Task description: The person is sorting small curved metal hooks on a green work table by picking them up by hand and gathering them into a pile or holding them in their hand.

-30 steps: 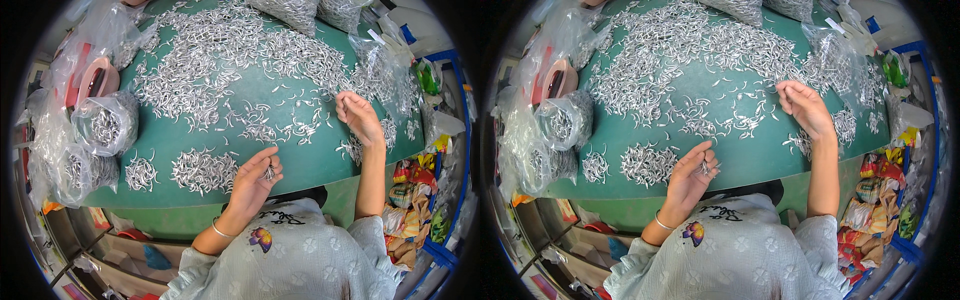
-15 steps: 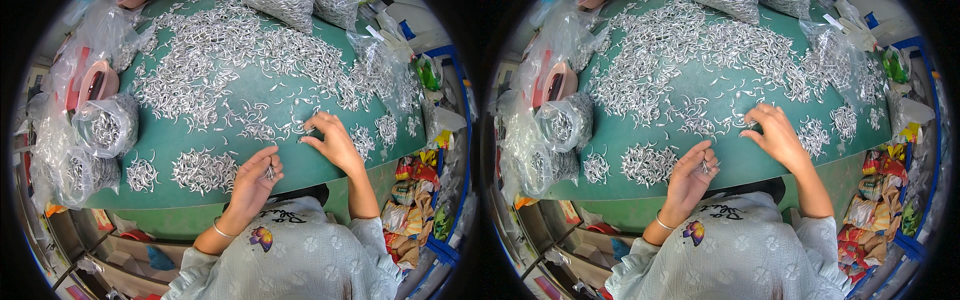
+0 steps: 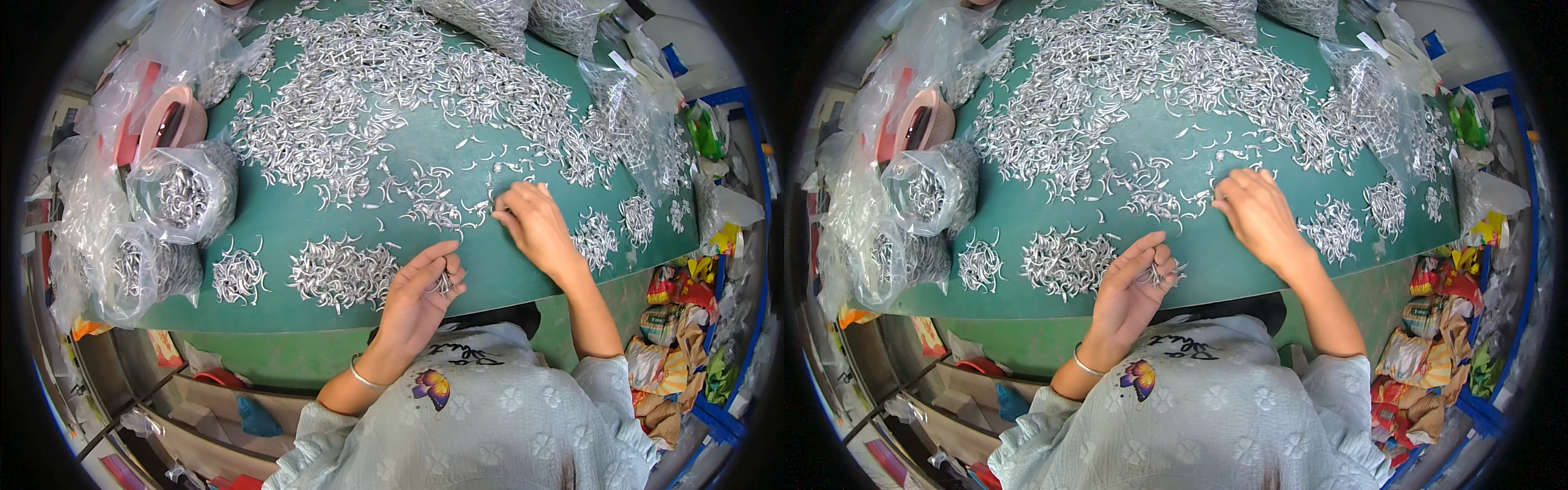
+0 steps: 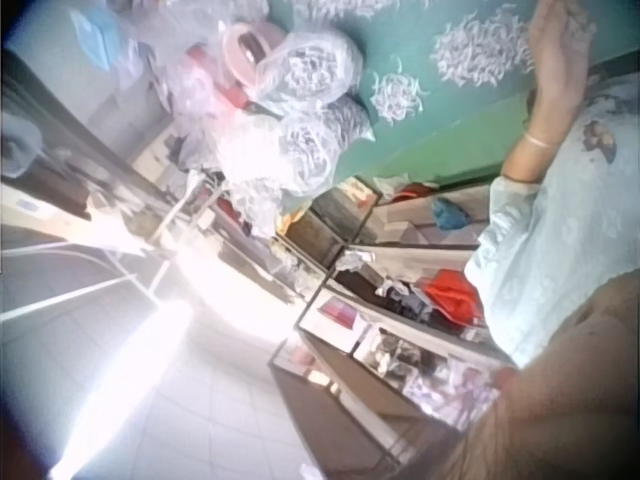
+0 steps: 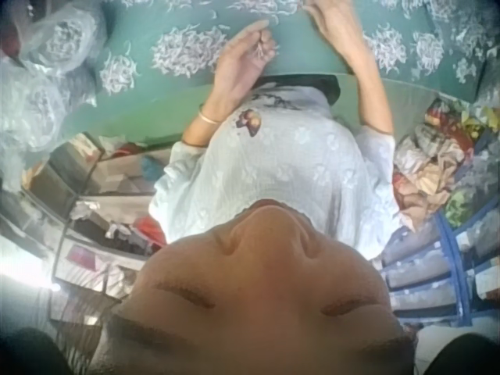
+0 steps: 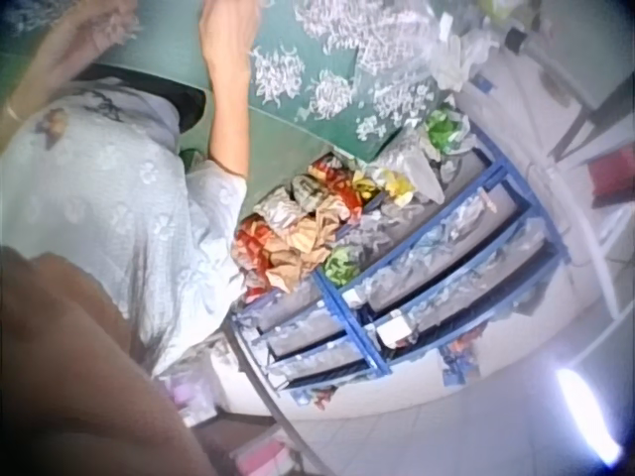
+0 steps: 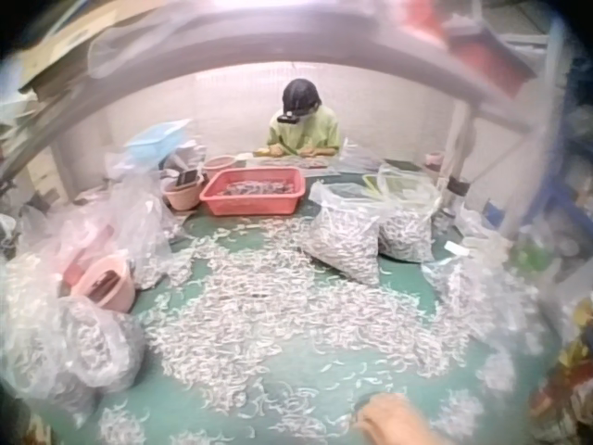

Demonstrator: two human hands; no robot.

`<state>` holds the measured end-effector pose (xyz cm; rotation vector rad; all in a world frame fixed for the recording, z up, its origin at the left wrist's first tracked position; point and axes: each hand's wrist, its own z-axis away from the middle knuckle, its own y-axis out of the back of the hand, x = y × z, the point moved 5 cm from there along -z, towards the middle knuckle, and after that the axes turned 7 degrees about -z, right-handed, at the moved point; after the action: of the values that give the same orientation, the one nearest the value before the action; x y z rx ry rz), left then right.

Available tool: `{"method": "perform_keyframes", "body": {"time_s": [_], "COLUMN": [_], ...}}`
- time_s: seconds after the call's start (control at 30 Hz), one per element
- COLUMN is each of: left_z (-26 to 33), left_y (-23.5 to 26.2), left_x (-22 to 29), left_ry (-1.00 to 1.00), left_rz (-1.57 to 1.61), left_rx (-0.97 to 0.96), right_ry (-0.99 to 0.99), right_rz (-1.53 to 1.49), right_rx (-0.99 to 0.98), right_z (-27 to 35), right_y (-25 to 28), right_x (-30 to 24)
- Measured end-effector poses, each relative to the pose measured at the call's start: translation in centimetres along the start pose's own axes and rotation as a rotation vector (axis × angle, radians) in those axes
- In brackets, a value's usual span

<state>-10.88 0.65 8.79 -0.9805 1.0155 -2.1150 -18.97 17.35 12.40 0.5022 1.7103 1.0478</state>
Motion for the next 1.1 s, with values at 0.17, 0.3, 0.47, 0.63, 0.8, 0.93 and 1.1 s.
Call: {"method": "perform_keyframes", "body": {"time_s": [0.17,0.3,0.47,0.63,0.8,0.93,1.1], "left_z": [-0.2,-0.2,-0.1,0.0,0.0,-0.1,-0.1], "left_y": [0.0,-0.2,0.3,0.3,0.5,0.5,0.7], "left_x": [-0.2,-0.3,0.0,-0.1,0.0,-0.1,-0.2], "left_ry": [0.009,0.012,-0.003,0.004,-0.006,-0.005,-0.008], "left_rz": [-0.015,-0.025,-0.013,-0.003,-0.003,0.0,0.004], "left_rx": [-0.027,-0.053,0.015,0.009,-0.003,0.009,0.016], "right_ry": [0.053,0.059,-0.086,-0.431,-0.31,-0.308,-0.315], "right_rz": [0.05,0.206,-0.178,-0.899,-0.35,-0.078,-0.036], "right_rx": [0.021,0.036,0.012,0.036,0.173,0.222,0.258], "right_z": [0.2,0.2,0.0,0.9,0.4,0.3,0.2], "right_y": [-0.1,-0.6,0.7,0.3,2.1,3.0,3.6], "right_x": [-0.7,-0.5,0.0,4.6,4.3,4.0,4.2]}}
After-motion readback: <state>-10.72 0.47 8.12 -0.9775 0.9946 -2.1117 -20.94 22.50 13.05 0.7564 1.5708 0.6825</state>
